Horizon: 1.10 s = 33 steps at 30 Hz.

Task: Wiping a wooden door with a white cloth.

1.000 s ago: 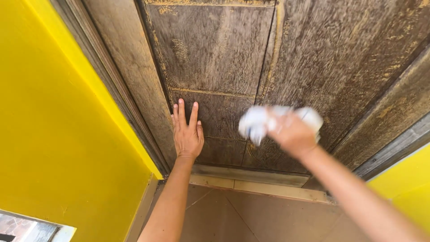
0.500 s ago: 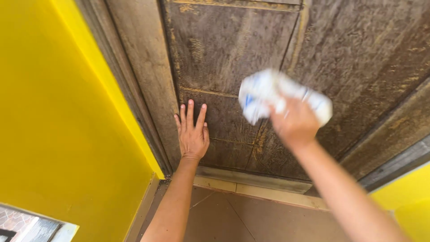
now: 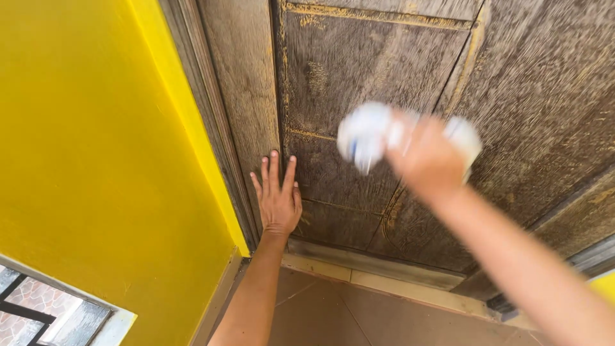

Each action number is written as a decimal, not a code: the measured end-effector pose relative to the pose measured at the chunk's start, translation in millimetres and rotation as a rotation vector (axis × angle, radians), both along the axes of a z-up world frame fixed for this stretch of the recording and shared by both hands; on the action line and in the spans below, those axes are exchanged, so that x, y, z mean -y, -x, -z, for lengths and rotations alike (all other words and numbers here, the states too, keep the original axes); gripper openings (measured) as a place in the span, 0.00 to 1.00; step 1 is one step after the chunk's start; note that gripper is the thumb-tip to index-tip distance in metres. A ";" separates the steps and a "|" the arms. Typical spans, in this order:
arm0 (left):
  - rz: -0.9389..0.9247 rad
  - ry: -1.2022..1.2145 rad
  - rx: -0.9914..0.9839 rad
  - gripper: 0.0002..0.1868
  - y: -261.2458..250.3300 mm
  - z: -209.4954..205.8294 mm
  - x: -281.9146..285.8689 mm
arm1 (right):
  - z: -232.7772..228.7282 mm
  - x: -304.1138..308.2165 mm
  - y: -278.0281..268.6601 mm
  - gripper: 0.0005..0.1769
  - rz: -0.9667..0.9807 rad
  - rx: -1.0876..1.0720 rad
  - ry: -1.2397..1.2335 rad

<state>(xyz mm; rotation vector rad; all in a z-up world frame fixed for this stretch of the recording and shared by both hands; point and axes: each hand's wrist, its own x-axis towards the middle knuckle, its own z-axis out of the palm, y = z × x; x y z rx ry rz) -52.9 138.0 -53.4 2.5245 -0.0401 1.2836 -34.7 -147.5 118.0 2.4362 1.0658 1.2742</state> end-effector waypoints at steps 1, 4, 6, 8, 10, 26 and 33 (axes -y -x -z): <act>-0.002 0.011 0.014 0.34 -0.6 1.4 -1.7 | -30.9 -1.2 -3.6 0.24 0.046 0.114 -0.181; 0.003 0.032 0.025 0.34 1.4 1.0 -4.5 | -105.1 -18.8 12.1 0.15 0.103 0.468 -0.257; 0.005 0.039 0.024 0.34 2.9 0.9 -8.2 | -119.4 -32.0 22.7 0.06 0.104 0.704 -0.149; 0.010 0.037 0.042 0.35 1.9 2.0 -11.4 | -105.5 -39.2 25.7 0.17 0.004 0.624 -0.211; 0.012 0.041 0.036 0.36 4.4 2.0 -14.3 | -41.6 -44.9 -0.6 0.13 0.042 0.564 -0.245; -0.022 0.004 -0.071 0.36 16.9 23.6 -48.1 | 156.4 -66.1 -2.0 0.16 -0.273 -0.083 0.160; -0.027 0.004 -0.040 0.37 11.9 33.0 -48.8 | -81.7 -95.2 12.7 0.21 -0.057 0.467 -0.294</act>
